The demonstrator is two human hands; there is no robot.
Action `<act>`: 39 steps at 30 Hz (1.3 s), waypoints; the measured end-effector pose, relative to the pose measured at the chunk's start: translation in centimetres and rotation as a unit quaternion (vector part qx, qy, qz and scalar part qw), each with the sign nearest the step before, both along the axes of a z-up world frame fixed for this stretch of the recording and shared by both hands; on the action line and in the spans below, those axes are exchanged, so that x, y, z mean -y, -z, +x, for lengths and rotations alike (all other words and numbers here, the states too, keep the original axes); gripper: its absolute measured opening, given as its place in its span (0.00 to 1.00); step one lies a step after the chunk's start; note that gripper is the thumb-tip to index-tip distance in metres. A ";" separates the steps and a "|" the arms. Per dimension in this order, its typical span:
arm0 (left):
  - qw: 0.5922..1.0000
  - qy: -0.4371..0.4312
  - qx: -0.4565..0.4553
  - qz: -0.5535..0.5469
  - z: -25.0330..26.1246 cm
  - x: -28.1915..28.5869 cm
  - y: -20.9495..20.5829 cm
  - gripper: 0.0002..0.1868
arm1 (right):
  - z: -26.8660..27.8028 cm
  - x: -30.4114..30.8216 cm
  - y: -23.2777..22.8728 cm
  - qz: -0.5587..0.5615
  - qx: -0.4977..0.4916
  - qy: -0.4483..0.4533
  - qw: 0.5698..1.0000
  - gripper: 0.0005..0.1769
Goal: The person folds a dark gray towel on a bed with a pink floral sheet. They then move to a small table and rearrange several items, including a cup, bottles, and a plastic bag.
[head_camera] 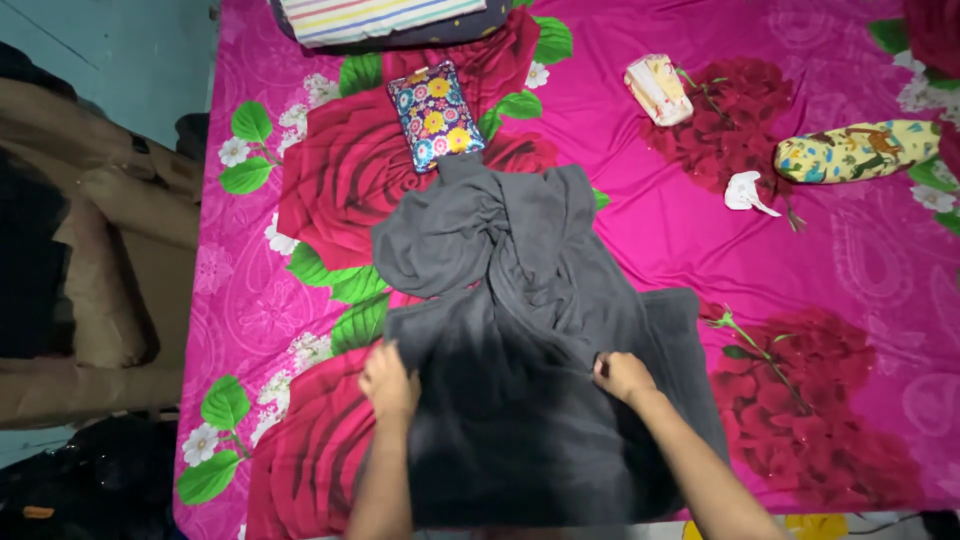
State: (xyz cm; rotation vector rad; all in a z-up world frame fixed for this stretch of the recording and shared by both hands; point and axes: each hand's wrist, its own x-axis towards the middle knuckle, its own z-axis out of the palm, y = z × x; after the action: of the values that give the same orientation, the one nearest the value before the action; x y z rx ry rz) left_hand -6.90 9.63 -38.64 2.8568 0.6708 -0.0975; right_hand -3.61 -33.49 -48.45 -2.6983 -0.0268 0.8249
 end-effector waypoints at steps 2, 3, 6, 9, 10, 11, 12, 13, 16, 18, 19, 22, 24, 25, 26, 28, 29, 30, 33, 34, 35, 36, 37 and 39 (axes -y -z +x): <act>0.994 0.074 0.006 -0.081 0.5 0.3 5.9 0.41 | -0.6 -0.3 -0.9 0.015 0.013 0.004 1.000 0.26; 0.976 0.151 0.016 -0.155 0.8 0.4 8.7 0.31 | -0.9 -0.6 -1.3 0.031 0.027 0.009 0.999 0.37; 0.955 0.124 0.009 -0.270 2.0 1.9 15.1 0.39 | -1.9 -2.1 -1.8 0.030 0.046 0.056 0.997 0.45; 0.910 0.004 -0.184 -0.372 3.9 3.4 13.7 0.48 | -1.5 -0.7 1.6 0.091 -0.011 0.042 0.995 0.37; 0.910 0.005 -0.185 -0.372 4.3 3.1 11.2 0.48 | -1.0 -0.4 1.1 0.091 -0.011 0.043 0.995 0.37; 0.846 -0.052 -0.215 -0.484 5.1 2.8 8.7 0.48 | -0.1 -0.1 0.5 0.244 -0.067 0.095 0.963 0.33; 0.766 -0.106 -0.241 -0.587 5.8 2.6 6.2 0.48 | 0.8 0.2 0.0 0.391 -0.121 0.142 0.901 0.32; 0.767 -0.105 -0.239 -0.586 6.1 1.3 5.8 0.48 | 1.9 0.6 -3.4 0.392 -0.120 0.141 0.901 0.32; 0.604 -0.186 -0.081 -0.771 6.7 -2.4 6.5 0.42 | 4.6 3.3 -8.4 0.629 -0.211 0.430 0.612 0.41; 0.638 -0.234 -0.091 -0.728 6.9 -5.0 9.5 0.38 | 5.6 6.3 -4.9 0.586 0.081 0.476 0.651 0.28; 0.639 -0.232 -0.092 -0.727 6.2 -5.7 10.7 0.38 | 7.0 8.7 0.0 0.587 0.083 0.477 0.649 0.28; 0.522 0.001 -0.365 -0.771 5.0 -5.6 12.2 0.14 | 6.0 12.2 13.3 0.133 0.045 0.350 0.926 0.32; 0.667 -0.154 -0.457 -0.568 4.3 -2.4 10.7 0.11 | 4.9 11.1 14.7 0.044 0.209 0.214 0.953 0.30; 0.668 -0.153 -0.456 -0.568 4.2 -1.6 11.2 0.11 | 4.5 10.1 13.7 0.045 0.210 0.214 0.953 0.30; 0.720 -0.152 -0.438 -0.516 4.0 -0.9 11.8 0.14 | 4.1 9.2 12.7 0.052 0.265 0.211 0.939 0.27; 0.767 -0.150 -0.417 -0.464 3.4 -0.1 13.2 0.23 | 3.4 7.5 9.7 0.058 0.318 0.208 0.923 0.23; 0.894 0.024 -0.285 -0.345 3.1 0.2 14.1 0.21 | 3.4 6.8 7.6 0.068 0.262 0.251 0.929 0.23; 0.953 0.192 -0.129 -0.198 2.8 0.4 15.0 0.22 | 3.3 6.2 5.5 0.078 0.205 0.292 0.931 0.23; 0.961 0.161 -0.076 -0.212 2.7 3.4 11.7 0.26 | 3.5 5.3 0.6 0.100 0.148 0.236 0.955 0.22; 0.961 0.162 -0.076 -0.213 2.8 4.0 11.9 0.26 | 3.7 6.1 2.3 0.100 0.148 0.236 0.955 0.22; 0.938 0.116 -0.089 -0.315 3.2 4.6 12.0 0.29 | 4.2 6.9 3.9 0.189 0.170 0.279 0.926 0.25; 0.903 0.069 -0.101 -0.412 3.6 5.2 12.1 0.32 | 4.7 7.6 5.4 0.277 0.190 0.319 0.886 0.29; 0.903 0.069 -0.100 -0.412 3.8 5.5 13.2 0.32 | 5.5 7.9 4.3 0.277 0.191 0.319 0.886 0.29; 0.893 0.090 -0.184 -0.402 3.8 6.1 15.3 0.28 | 6.8 8.5 2.0 0.373 -0.095 0.424 0.820 0.41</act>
State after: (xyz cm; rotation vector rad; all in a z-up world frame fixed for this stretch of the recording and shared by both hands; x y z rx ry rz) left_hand -3.12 3.57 -53.90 2.0838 0.3016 -0.7659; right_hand 3.23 -42.03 -50.46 -1.5978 0.6932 0.5905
